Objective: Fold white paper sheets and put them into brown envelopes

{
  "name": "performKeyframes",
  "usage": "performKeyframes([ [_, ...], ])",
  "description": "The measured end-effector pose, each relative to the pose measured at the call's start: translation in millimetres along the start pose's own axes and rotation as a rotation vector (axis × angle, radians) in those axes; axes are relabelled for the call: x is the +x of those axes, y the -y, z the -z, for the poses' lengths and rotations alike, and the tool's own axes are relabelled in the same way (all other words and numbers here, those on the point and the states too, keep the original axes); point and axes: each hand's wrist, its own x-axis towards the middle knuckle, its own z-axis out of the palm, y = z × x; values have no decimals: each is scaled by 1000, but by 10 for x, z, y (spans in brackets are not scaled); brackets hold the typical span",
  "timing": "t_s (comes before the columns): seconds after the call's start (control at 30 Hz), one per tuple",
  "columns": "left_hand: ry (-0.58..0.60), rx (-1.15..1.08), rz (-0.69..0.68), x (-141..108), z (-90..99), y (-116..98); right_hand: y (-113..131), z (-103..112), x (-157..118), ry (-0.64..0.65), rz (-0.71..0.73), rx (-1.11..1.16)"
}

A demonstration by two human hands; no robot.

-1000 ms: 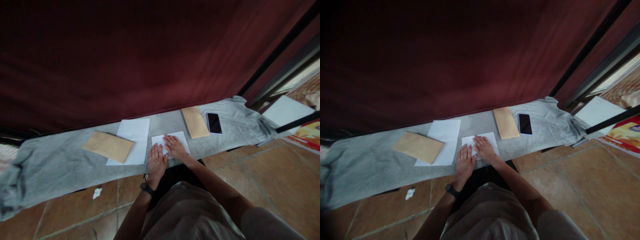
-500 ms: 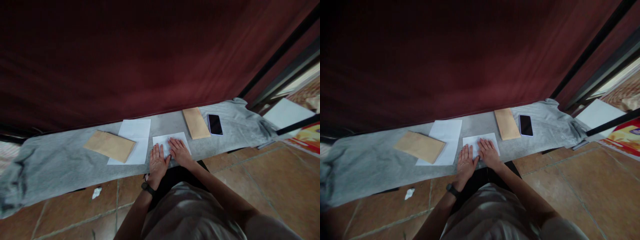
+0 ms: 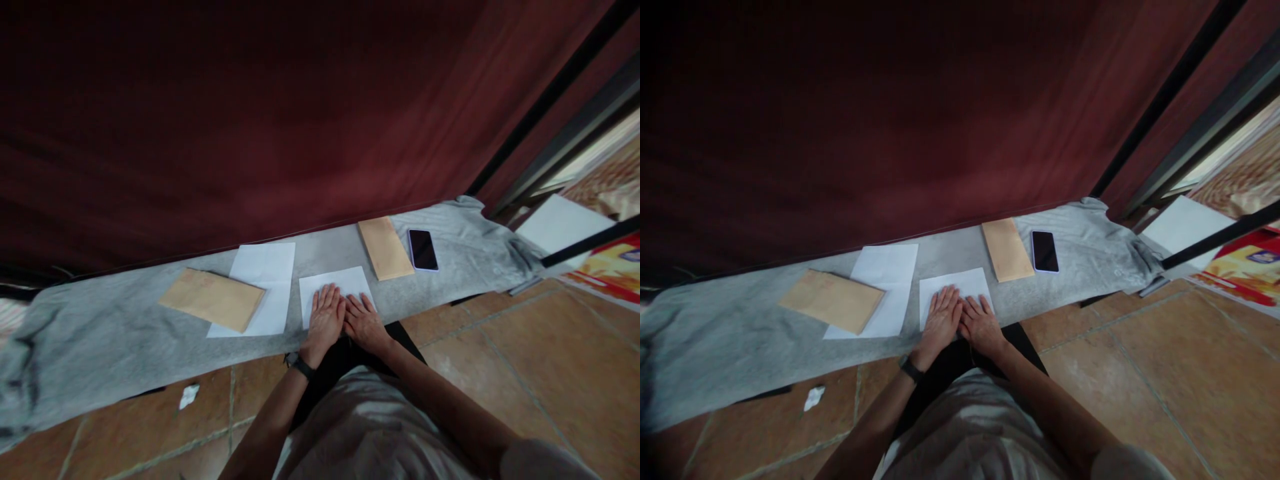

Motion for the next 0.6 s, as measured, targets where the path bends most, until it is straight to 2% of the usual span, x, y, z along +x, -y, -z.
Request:
performKeyframes([
  [0.13,29,-13,-13,184,-59,25,0,28,-4,-2,3,26],
  [0.4,5,54,88,372,-58,340,1,34,-3,-3,-4,23],
  [0.5,-17,56,164,347,-26,391,2,35,-7,-14,-1,17],
  [0.6,-54,48,161,154,12,316,7,42,-8,-9,1,14],
])
